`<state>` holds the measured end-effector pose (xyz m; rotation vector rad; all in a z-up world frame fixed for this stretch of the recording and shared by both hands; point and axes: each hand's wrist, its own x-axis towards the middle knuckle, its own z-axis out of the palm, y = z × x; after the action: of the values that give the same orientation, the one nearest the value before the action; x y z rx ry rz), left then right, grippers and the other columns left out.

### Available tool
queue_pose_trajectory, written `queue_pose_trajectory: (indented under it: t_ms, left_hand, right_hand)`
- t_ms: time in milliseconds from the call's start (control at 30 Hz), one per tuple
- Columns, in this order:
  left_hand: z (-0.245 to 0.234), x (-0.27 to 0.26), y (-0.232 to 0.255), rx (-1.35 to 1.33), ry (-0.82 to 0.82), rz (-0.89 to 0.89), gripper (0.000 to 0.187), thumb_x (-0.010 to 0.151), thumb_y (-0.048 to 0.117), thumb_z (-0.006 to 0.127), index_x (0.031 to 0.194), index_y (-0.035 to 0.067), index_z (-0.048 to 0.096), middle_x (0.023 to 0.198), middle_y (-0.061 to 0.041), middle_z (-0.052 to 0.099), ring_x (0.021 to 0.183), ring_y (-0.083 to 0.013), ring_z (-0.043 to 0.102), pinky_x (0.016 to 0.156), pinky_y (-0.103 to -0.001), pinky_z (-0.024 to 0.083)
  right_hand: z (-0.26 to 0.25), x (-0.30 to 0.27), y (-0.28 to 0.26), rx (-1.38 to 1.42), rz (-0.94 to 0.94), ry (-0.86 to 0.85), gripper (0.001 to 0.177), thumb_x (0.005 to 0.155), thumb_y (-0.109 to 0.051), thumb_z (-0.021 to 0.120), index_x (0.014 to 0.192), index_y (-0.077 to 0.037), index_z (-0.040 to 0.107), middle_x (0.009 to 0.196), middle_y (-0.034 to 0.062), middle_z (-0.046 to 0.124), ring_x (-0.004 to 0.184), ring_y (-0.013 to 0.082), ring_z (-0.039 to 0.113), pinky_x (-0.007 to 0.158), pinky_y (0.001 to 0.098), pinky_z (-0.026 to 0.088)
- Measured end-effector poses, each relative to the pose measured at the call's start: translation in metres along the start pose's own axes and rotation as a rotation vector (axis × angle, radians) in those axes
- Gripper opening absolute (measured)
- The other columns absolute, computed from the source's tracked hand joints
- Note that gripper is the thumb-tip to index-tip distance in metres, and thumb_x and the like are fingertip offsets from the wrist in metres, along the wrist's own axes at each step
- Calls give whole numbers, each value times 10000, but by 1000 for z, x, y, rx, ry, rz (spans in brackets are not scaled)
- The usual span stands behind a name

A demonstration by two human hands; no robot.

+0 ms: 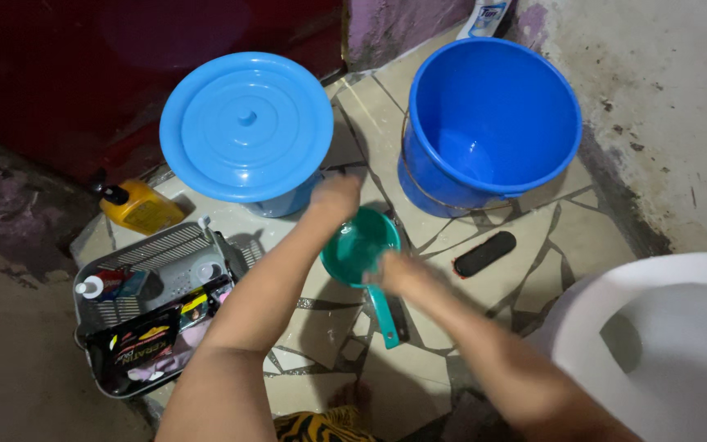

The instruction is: The person cleans a blue plastic bucket by adding soap and water, scrubbing the inside and outside with a brush, and rinsing it with water from a green scoop.

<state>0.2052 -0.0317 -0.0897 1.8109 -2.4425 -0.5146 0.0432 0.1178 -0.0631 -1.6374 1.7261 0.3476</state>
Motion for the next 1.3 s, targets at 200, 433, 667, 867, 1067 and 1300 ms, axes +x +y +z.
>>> queue_pose_trajectory:
  t_ms: [200,433,667,867,1067,1300]
  left_hand:
    - [-79,31,-38,-302,648,145,259,844,-46,566,1064,-9,697,1038,-291,707,998,-446,693,893,-513,547]
    - [-169,-28,-157,-244,1362,-224,524,911,-10,668,1423,58,573,1556,-172,434,1502,-341,355,1274,-446,314]
    - [-191,-121,-260,-266,684,-987,704,948,447,750,1394,-13,458,1493,-311,359,1382,-500,333,1084,-572,354]
    - [-129,-128,-325,-350,788,-1000,317,1071,228,591,1252,-30,627,1331,-287,625,1208,-477,620,1055,-541,495]
    - [-150,-144,-314,-338,1014,-836,308,834,-30,705,1132,-32,627,1154,-278,634,1028,-406,670,905,-463,562]
    - [-303,-215,-184,-83,1131,-14,316,765,-182,725,1035,-18,703,1057,-132,747,1047,-254,744,937,-428,589]
  right_hand:
    - [-66,20,-11,856,-694,270,456,870,189,495,1264,3,631,1057,143,745,959,229,733,829,352,590]
    - [-102,-10,-111,1335,-830,-125,447,997,-36,542,1429,58,475,1447,184,570,1352,271,569,1095,380,478]
    - [-117,-31,-161,1568,-756,-575,850,995,-636,388,1526,27,375,1526,307,481,1418,386,501,1188,486,398]
    - [-117,-20,-169,1610,-710,-635,969,950,-716,386,1516,70,386,1507,333,481,1418,416,496,1194,514,391]
    - [-126,-20,-161,1586,-711,-548,946,945,-716,380,1488,58,413,1455,344,516,1371,440,536,1176,528,428]
    - [-135,-30,-139,1558,-773,-414,861,993,-670,354,1468,42,451,1359,320,581,1289,421,587,1129,529,470]
